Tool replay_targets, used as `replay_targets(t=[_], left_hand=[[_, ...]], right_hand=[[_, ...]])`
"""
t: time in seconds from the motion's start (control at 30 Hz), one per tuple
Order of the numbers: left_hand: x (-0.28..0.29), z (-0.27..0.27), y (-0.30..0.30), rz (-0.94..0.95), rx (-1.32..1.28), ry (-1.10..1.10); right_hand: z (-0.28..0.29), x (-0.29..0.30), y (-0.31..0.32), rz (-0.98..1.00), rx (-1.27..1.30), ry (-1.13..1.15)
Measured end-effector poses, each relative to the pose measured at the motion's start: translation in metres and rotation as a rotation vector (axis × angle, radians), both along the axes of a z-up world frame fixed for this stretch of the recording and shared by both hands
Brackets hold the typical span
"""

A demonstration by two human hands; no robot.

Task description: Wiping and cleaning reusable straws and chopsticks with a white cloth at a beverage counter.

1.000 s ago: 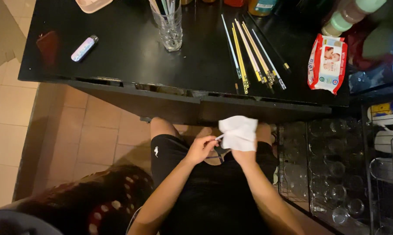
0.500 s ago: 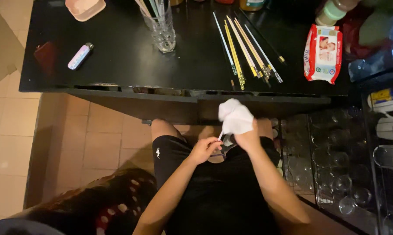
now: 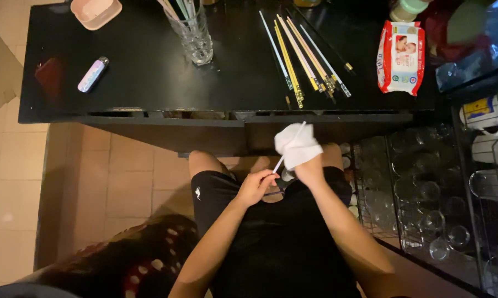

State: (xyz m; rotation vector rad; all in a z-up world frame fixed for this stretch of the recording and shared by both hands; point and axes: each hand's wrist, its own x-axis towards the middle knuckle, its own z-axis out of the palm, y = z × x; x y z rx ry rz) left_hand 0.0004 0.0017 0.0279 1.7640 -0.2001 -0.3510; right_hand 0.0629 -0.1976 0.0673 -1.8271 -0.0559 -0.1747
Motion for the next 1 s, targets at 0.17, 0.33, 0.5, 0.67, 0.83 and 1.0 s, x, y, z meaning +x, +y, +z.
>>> replay_targets(t=[0.17, 0.33, 0.5, 0.67, 0.83, 1.0], left_hand=[[-0.001, -0.014, -0.001, 0.046, 0.103, 0.023], [-0.001, -0.038, -0.003, 0.045, -0.195, 0.149], [0.001, -0.012, -0.006, 0.049, -0.147, -0.002], [0.003, -0.008, -0.001, 0.163, -0.087, -0.163], [0.001, -0.004, 0.002, 0.287, -0.028, -0.192], [0.003, -0.031, 0.002, 0.328, -0.055, -0.067]], right_hand=[[-0.038, -0.034, 0.01, 0.259, -0.025, 0.106], [0.01, -0.011, 0.002, 0.243, 0.118, 0.157], [0.046, 0.024, -0.028, -0.066, -0.025, -0.056], [0.052, 0.029, -0.027, -0.061, 0.067, -0.085], [-0.003, 0.006, -0.004, -0.015, -0.004, 0.041], [-0.038, -0.03, 0.015, 0.217, 0.095, 0.068]])
